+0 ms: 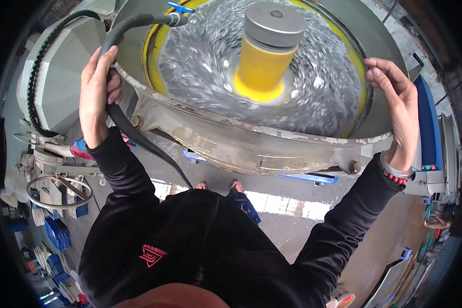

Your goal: The person uses a hose to spray water into a large rotating centrifugal finishing machine filled with metal parts, occasionally reaching in with their hands to adjust the flow or clear the rim.

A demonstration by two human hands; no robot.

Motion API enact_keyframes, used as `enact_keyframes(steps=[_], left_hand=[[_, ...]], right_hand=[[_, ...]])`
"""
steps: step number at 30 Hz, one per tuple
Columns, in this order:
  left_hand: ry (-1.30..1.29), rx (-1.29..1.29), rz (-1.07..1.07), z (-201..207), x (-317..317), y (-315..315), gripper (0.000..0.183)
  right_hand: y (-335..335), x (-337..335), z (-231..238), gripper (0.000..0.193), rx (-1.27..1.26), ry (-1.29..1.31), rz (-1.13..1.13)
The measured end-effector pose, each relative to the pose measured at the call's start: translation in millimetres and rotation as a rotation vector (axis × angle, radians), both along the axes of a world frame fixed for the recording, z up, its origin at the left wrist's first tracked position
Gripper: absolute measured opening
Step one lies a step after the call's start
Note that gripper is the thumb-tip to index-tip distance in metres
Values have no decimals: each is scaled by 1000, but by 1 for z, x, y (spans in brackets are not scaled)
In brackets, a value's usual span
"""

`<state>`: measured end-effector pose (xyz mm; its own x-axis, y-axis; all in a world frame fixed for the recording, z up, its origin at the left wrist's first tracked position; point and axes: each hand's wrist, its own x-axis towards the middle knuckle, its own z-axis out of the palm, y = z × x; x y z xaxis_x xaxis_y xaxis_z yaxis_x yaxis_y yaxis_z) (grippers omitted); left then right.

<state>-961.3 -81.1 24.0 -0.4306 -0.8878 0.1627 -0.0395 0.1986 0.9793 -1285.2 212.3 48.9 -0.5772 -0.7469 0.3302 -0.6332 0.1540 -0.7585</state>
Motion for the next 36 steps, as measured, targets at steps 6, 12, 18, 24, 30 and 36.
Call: enact_keyframes(steps=[6, 12, 18, 24, 30, 36], left_hand=[[-48, -43, 48, -1, 1, 0, 28], [-17, -42, 28, -3, 1, 0, 33], [-33, -37, 14, 0, 2, 0, 37], [-29, -22, 19, 2, 0, 3, 37], [-4, 23, 12, 2, -1, 3, 29], [-5, 32, 32, 3, -1, 4, 28]], right_hand=[[-2, -3, -1, 22, 25, 13, 29], [0, -3, -1, 22, 31, 12, 59], [-1, -1, 1, 22, 17, 4, 94], [2, -1, 1, 22, 33, 8, 87], [-1, 2, 0, 24, 15, 29, 79], [-3, -1, -2, 23, 15, 4, 100]])
